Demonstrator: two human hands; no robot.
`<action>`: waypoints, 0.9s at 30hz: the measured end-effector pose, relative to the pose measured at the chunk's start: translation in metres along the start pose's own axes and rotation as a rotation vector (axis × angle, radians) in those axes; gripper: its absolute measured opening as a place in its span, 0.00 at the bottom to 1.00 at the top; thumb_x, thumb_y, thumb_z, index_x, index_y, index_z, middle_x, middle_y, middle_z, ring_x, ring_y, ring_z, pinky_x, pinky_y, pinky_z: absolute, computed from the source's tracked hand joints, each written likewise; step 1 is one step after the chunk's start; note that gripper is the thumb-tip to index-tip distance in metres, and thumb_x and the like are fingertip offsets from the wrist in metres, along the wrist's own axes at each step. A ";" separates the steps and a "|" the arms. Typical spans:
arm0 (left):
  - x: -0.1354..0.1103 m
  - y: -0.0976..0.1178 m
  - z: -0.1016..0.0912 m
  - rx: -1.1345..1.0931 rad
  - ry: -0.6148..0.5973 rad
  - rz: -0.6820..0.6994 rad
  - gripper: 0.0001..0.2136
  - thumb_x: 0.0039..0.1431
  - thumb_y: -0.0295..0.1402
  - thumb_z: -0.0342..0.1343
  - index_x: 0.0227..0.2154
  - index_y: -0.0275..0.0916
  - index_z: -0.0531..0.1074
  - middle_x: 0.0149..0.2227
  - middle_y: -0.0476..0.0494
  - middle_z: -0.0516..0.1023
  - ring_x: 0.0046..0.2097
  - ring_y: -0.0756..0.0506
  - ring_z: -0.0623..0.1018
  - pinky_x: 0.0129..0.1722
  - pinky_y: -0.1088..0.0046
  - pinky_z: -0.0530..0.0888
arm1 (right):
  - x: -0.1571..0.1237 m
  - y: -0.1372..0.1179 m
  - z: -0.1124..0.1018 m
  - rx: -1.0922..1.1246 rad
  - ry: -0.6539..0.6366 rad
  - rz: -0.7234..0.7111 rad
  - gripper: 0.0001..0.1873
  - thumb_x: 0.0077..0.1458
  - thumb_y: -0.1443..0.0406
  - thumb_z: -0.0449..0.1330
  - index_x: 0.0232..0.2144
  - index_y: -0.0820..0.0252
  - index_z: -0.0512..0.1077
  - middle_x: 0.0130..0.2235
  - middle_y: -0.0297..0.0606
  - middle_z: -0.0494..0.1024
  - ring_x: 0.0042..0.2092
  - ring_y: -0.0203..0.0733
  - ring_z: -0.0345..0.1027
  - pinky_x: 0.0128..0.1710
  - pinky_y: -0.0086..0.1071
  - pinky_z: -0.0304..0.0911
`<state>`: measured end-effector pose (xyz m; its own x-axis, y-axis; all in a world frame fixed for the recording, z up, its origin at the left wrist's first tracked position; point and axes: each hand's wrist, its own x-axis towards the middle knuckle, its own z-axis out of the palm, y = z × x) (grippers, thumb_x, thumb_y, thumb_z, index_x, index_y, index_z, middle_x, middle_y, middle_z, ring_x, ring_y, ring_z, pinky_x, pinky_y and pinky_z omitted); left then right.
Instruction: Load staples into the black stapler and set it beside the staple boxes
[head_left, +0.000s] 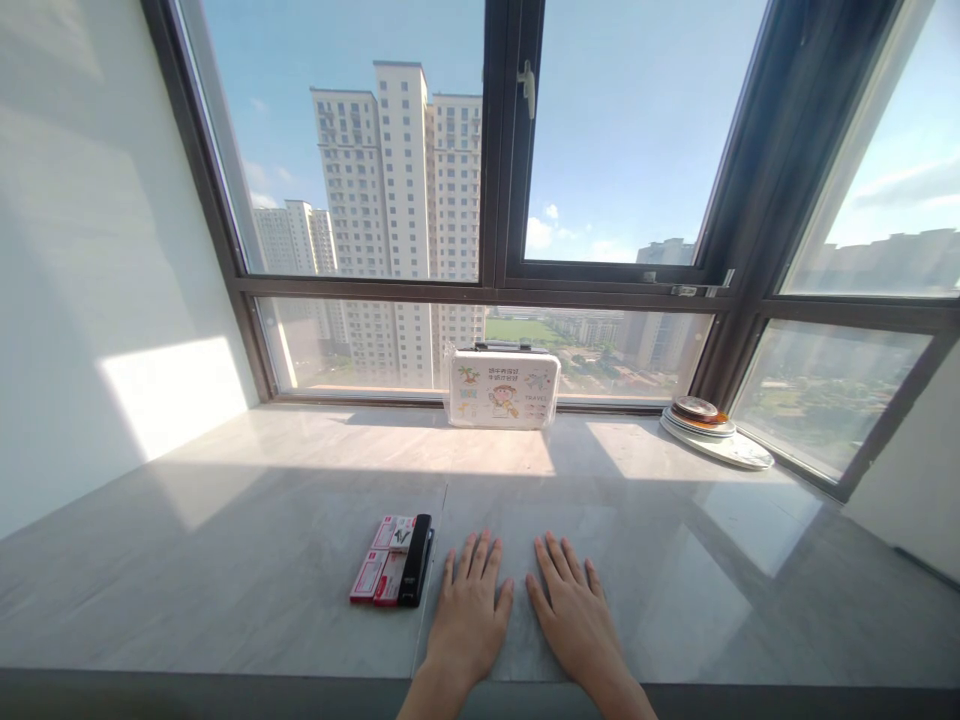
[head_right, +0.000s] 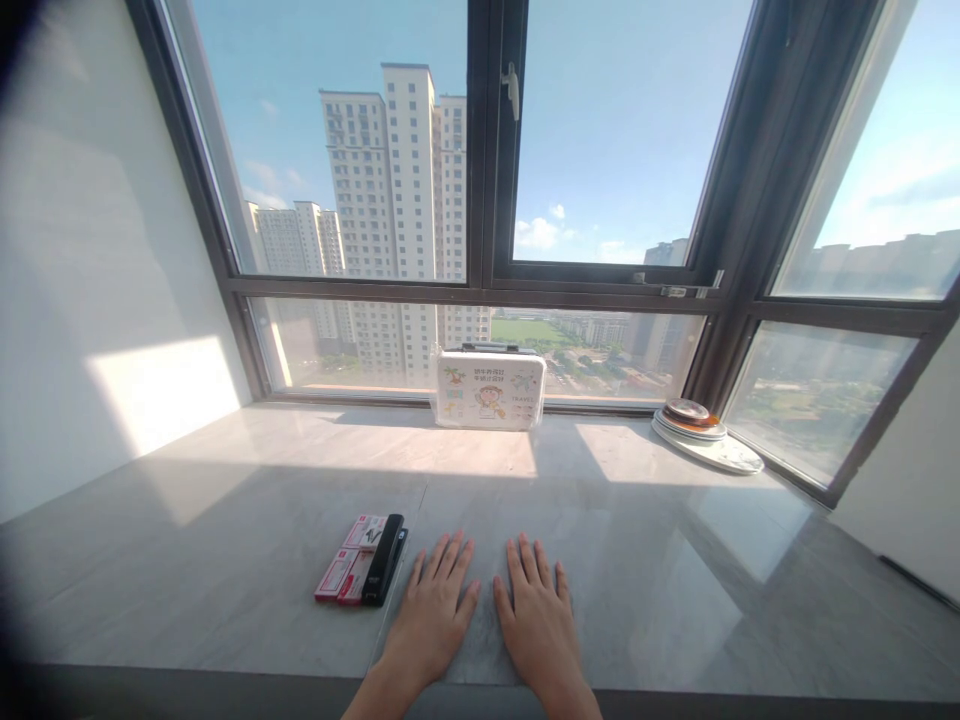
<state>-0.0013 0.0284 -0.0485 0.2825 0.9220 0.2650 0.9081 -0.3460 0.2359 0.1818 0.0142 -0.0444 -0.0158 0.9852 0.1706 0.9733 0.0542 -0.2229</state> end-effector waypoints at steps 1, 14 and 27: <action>0.000 0.000 0.000 0.006 0.002 -0.002 0.28 0.71 0.52 0.34 0.69 0.52 0.50 0.73 0.52 0.47 0.72 0.40 0.48 0.70 0.50 0.51 | 0.000 0.000 0.000 0.000 0.000 0.000 0.33 0.67 0.49 0.40 0.70 0.49 0.50 0.72 0.32 0.47 0.73 0.50 0.36 0.70 0.52 0.33; 0.001 0.001 0.002 0.013 0.015 -0.006 0.27 0.71 0.51 0.35 0.69 0.53 0.50 0.72 0.51 0.48 0.72 0.39 0.50 0.70 0.47 0.52 | -0.001 -0.004 -0.005 0.011 -0.002 0.000 0.33 0.67 0.51 0.41 0.70 0.49 0.49 0.72 0.33 0.47 0.73 0.51 0.36 0.69 0.55 0.35; 0.003 0.000 0.005 0.055 -0.008 0.010 0.26 0.71 0.45 0.38 0.70 0.51 0.48 0.73 0.49 0.45 0.72 0.37 0.50 0.68 0.43 0.52 | -0.001 -0.006 -0.015 0.023 -0.028 0.021 0.32 0.66 0.51 0.42 0.70 0.49 0.52 0.72 0.30 0.46 0.73 0.49 0.37 0.70 0.53 0.38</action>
<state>0.0006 0.0318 -0.0529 0.2939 0.9198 0.2599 0.9208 -0.3454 0.1813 0.1797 0.0108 -0.0290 -0.0017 0.9903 0.1392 0.9680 0.0365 -0.2482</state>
